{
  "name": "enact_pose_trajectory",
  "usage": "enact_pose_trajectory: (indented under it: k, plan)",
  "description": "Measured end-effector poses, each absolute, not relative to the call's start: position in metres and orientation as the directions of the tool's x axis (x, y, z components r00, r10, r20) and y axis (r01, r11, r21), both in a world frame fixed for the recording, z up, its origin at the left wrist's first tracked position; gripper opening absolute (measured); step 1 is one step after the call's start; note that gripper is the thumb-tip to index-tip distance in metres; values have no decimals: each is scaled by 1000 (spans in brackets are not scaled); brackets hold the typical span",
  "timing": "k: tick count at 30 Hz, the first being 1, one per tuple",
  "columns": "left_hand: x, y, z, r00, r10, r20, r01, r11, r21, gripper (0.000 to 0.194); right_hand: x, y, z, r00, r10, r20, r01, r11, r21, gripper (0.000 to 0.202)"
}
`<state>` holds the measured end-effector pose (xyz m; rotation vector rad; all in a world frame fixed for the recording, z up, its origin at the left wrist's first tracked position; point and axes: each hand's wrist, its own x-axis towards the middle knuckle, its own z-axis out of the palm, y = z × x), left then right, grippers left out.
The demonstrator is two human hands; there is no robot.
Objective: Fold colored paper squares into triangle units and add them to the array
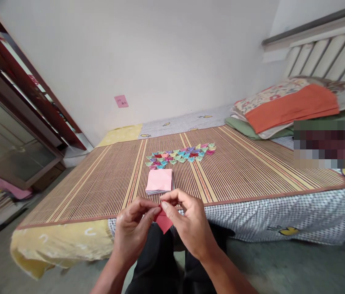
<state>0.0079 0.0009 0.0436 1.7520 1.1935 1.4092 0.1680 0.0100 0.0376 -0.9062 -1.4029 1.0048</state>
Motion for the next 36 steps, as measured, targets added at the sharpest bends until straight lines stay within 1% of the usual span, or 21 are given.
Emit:
enact_pose_trajectory:
  k: [3, 8, 12, 14, 18, 22, 27, 31, 36]
  plan:
    - [8, 1, 47, 57, 917, 396, 262, -396, 880, 9, 173, 9, 42, -105, 942, 317, -22, 317, -948, 13]
    - [9, 2, 46, 137, 967, 213, 222, -239, 945, 19, 177, 8, 44, -153, 935, 320, 0, 323, -946, 15]
    - [11, 2, 45, 177, 979, 102, 51, -113, 992, 26, 175, 8, 45, -205, 914, 350, 15, 361, -932, 15]
    - [12, 3, 45, 189, 979, 73, -34, -68, 997, 27, 174, 8, 46, -219, 906, 362, 6, 372, -928, 16]
    - [13, 2, 44, 106, 992, 71, -173, -52, 984, 29, 173, 8, 48, -232, 920, 316, -13, 322, -947, 16]
    - [15, 2, 43, 30, 997, 74, -307, -61, 950, 24, 174, 5, 48, -194, 940, 279, 24, 289, -957, 19]
    - [20, 2, 40, 67, 996, 63, -400, -31, 916, 20, 174, 3, 48, -142, 936, 322, 67, 333, -940, 22]
    - [22, 0, 39, 26, 995, 96, -393, -79, 916, 18, 176, 3, 49, -127, 936, 329, 74, 339, -938, 21]
    - [23, -3, 40, -60, 976, 208, -258, -216, 942, 15, 178, 2, 48, -127, 930, 344, 66, 354, -933, 21]
